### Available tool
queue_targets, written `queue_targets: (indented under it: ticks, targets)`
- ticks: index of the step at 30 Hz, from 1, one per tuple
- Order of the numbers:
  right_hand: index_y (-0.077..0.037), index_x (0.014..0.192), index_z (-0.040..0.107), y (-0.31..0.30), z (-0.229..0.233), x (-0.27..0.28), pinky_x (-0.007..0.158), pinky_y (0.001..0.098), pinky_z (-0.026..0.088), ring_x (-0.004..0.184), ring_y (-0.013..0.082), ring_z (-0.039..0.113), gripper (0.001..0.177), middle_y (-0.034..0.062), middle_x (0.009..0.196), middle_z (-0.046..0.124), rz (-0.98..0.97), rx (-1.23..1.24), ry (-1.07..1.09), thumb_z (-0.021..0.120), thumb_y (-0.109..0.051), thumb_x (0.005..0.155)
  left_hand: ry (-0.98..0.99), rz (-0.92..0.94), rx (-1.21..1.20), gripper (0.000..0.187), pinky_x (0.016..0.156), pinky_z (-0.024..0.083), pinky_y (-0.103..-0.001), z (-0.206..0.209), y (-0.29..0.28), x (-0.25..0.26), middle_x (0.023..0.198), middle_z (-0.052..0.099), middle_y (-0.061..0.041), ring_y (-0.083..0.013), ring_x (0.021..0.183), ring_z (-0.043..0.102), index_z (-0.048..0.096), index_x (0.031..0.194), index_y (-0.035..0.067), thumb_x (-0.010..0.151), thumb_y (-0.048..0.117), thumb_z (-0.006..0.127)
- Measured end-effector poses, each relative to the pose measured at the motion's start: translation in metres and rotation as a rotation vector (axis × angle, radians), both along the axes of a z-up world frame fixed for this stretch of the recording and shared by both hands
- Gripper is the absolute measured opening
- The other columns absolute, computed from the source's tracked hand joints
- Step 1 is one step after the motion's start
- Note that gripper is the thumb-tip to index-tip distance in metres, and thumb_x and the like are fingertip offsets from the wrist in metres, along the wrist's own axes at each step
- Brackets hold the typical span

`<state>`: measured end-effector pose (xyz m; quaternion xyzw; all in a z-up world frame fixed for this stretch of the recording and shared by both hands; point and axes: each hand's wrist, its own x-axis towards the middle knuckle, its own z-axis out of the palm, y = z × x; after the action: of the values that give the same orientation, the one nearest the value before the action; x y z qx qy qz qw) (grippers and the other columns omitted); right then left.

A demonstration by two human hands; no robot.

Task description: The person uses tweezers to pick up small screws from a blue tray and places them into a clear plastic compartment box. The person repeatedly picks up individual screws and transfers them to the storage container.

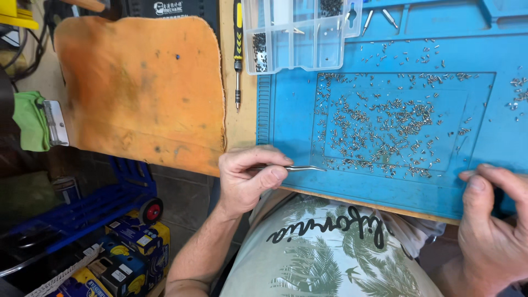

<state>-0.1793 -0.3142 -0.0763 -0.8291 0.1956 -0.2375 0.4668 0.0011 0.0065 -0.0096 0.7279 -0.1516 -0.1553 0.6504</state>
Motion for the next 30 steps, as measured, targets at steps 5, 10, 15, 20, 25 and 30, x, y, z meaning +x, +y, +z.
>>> queue_targets:
  ticks: [5, 10, 15, 20, 25, 30]
  targets:
    - [0.028, 0.150, 0.066, -0.005, -0.013, -0.011, 0.134, 0.0545, 0.056, 0.128, 0.0461, 0.075, 0.006, 0.0402, 0.133, 0.073, 0.026, 0.031, 0.058, 0.065, 0.023, 0.148, 0.549, 0.223, -0.587, 0.020, 0.041, 0.032, -0.025, -0.008, -0.008, 0.005, 0.064, 0.047, -0.008, -0.0143, 0.053, 0.041, 0.079, 0.114, -0.006, 0.104, 0.011, 0.083]
    - [0.028, 0.159, 0.062, -0.015, -0.040, -0.025, 0.140, 0.0540, 0.052, 0.133, 0.0458, 0.072, 0.017, 0.0393, 0.136, 0.072, 0.047, 0.067, 0.150, 0.060, 0.014, 0.150, 0.813, 0.237, -0.712, 0.016, 0.039, 0.021, -0.026, 0.015, -0.022, 0.013, 0.061, 0.038, -0.001, -0.0096, 0.044, 0.031, 0.074, 0.123, 0.001, 0.117, 0.013, 0.064]
    - [0.027, 0.160, 0.060, -0.020, -0.037, -0.030, 0.143, 0.0541, 0.049, 0.134, 0.0440, 0.070, 0.021, 0.0365, 0.137, 0.072, 0.083, 0.054, 0.210, 0.056, 0.009, 0.150, 0.921, 0.210, -0.761, 0.022, 0.039, 0.016, -0.027, 0.036, -0.039, 0.015, 0.061, 0.034, 0.001, -0.0087, 0.043, 0.026, 0.071, 0.125, 0.005, 0.123, 0.018, 0.053]
    - [0.027, 0.156, 0.067, -0.016, -0.025, -0.026, 0.148, 0.0513, 0.051, 0.141, 0.0396, 0.069, 0.018, 0.0288, 0.129, 0.076, 0.049, 0.013, 0.223, 0.063, 0.010, 0.149, 0.892, 0.212, -0.738, 0.018, 0.039, 0.016, -0.028, 0.041, -0.054, 0.030, 0.060, 0.034, 0.000, -0.0096, 0.043, 0.026, 0.068, 0.125, 0.006, 0.122, 0.017, 0.054]
    - [0.024, 0.144, 0.069, -0.012, 0.004, 0.000, 0.131, 0.0537, 0.055, 0.124, 0.0416, 0.069, 0.006, 0.0326, 0.123, 0.078, 0.081, -0.044, 0.091, 0.069, 0.022, 0.139, 0.399, 0.249, -0.302, 0.020, 0.037, 0.026, -0.026, 0.039, -0.079, 0.094, 0.058, 0.045, -0.004, -0.0112, 0.042, 0.034, 0.066, 0.124, 0.009, 0.115, 0.026, 0.065]
    - [0.026, 0.135, 0.071, -0.009, 0.017, 0.013, 0.121, 0.0559, 0.057, 0.116, 0.0447, 0.070, 0.002, 0.0347, 0.117, 0.079, 0.080, -0.091, 0.030, 0.070, 0.025, 0.134, 0.059, 0.207, 0.189, 0.035, 0.048, 0.038, -0.024, 0.053, -0.088, 0.110, 0.058, 0.055, 0.002, -0.0063, 0.048, 0.043, 0.066, 0.123, 0.007, 0.110, 0.040, 0.063]
